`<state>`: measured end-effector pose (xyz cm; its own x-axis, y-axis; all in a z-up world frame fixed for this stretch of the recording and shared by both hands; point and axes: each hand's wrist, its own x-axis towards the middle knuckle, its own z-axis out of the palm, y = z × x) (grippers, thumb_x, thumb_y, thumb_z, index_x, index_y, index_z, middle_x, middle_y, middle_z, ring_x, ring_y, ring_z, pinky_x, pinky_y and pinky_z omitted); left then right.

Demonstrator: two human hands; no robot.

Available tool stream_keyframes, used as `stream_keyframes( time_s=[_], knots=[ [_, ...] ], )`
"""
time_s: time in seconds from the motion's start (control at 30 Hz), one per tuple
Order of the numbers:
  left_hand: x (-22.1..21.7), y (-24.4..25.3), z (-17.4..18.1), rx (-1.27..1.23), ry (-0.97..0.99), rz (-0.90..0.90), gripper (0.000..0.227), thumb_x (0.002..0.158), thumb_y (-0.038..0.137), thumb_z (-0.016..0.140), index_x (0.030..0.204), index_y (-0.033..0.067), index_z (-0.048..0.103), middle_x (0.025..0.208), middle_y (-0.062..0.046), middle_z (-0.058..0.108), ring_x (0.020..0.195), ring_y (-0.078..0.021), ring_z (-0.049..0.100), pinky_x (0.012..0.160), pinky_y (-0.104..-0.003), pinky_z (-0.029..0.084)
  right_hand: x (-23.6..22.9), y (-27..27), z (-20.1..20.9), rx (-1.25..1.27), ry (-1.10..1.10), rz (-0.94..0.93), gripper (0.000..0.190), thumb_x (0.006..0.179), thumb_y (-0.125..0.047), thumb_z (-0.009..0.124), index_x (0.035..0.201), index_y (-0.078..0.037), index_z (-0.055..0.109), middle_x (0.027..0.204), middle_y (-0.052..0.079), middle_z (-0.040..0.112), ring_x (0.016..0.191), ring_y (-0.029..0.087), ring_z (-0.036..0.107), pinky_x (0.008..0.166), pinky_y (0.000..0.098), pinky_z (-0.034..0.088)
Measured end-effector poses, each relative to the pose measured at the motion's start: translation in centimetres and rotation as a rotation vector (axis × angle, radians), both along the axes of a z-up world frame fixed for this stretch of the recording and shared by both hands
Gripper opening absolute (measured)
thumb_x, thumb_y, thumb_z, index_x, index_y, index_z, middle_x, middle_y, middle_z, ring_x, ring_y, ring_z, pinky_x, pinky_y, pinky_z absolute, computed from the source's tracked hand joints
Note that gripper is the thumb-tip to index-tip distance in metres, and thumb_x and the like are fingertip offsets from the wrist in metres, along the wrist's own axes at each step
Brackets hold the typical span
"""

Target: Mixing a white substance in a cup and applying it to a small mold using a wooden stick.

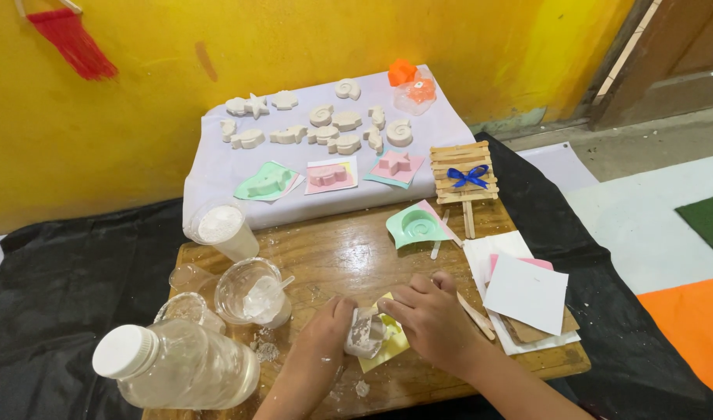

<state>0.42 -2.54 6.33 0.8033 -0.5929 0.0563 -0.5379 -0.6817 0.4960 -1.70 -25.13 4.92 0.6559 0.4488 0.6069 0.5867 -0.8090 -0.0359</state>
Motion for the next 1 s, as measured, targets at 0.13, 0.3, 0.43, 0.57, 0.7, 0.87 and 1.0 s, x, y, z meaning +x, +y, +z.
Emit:
stream_keyframes(
  time_s=[0.13, 0.3, 0.43, 0.57, 0.7, 0.87, 1.0],
  knots=[
    [-0.2, -0.3, 1.2, -0.022, -0.033, -0.034, 0.063, 0.062, -0.016, 0.077, 0.118, 0.0007, 0.052, 0.107, -0.017, 0.065, 0.090, -0.0261, 0.066, 0.071, -0.037, 0.055, -0.4, -0.3, 0.2, 0.034, 0.063, 0.046, 0.019, 0.087, -0.010, 0.059, 0.098, -0.022, 0.068, 0.082, -0.009, 0.060, 0.079, 0.021, 0.050, 0.073, 0.0411, 0.027],
    [0.4, -0.3, 0.2, 0.008, -0.030, -0.039, 0.043, 0.070, -0.012, 0.062, 0.107, 0.0056, 0.049, 0.101, -0.015, 0.061, 0.083, -0.0280, 0.060, 0.066, -0.041, 0.047, -0.5, -0.1, 0.6, 0.139, 0.015, 0.042, 0.023, 0.088, -0.005, 0.059, 0.102, -0.019, 0.071, 0.085, -0.007, 0.064, 0.079, 0.020, 0.051, 0.075, 0.0372, 0.028],
    [0.1, -0.4, 1.2, 0.019, -0.015, -0.042, 0.046, 0.067, -0.014, 0.064, 0.106, 0.0055, 0.049, 0.099, -0.014, 0.060, 0.082, -0.0251, 0.059, 0.066, -0.039, 0.046, -0.6, -0.1, -0.3, 0.091, -0.043, -0.026, 0.027, 0.084, -0.005, 0.059, 0.103, -0.021, 0.069, 0.089, -0.008, 0.064, 0.083, 0.021, 0.053, 0.078, 0.0388, 0.028],
    [0.3, -0.4, 0.8, 0.067, -0.029, -0.044, 0.057, 0.062, -0.011, 0.074, 0.112, 0.0034, 0.050, 0.102, -0.015, 0.061, 0.085, -0.0276, 0.062, 0.067, -0.041, 0.049, -0.9, -0.2, -0.2, 0.046, -0.014, 0.020, 0.019, 0.089, -0.009, 0.060, 0.102, -0.019, 0.069, 0.092, -0.006, 0.067, 0.086, 0.022, 0.055, 0.076, 0.0402, 0.028],
    [-0.2, -0.4, 1.4, 0.071, 0.000, -0.043, 0.048, 0.068, -0.013, 0.074, 0.106, 0.0060, 0.052, 0.099, -0.011, 0.064, 0.083, -0.0206, 0.061, 0.069, -0.034, 0.051, -1.3, 0.3, 0.8, 0.075, -0.094, 0.044, 0.015, 0.095, -0.013, 0.056, 0.098, -0.019, 0.070, 0.088, -0.006, 0.067, 0.081, 0.020, 0.055, 0.075, 0.0379, 0.029],
    [-0.3, -0.2, 1.7, 0.056, -0.046, -0.079, 0.059, 0.052, -0.011, 0.079, 0.096, 0.0108, 0.046, 0.095, -0.010, 0.058, 0.080, -0.0234, 0.057, 0.063, -0.040, 0.044, -1.7, 0.4, 0.2, 0.023, -0.184, -0.056, 0.016, 0.098, -0.017, 0.054, 0.095, -0.019, 0.069, 0.080, -0.009, 0.063, 0.074, 0.019, 0.051, 0.070, 0.0380, 0.026],
    [-0.6, -0.5, 2.6, 0.088, -0.004, -0.081, 0.044, 0.069, -0.005, 0.077, 0.099, 0.0104, 0.050, 0.098, -0.010, 0.062, 0.083, -0.0232, 0.061, 0.066, -0.038, 0.048, -1.9, 0.2, -0.7, 0.065, -0.127, -0.049, 0.023, 0.100, -0.021, 0.048, 0.097, -0.020, 0.070, 0.081, -0.008, 0.067, 0.075, 0.020, 0.054, 0.073, 0.0389, 0.026]
  ],
)
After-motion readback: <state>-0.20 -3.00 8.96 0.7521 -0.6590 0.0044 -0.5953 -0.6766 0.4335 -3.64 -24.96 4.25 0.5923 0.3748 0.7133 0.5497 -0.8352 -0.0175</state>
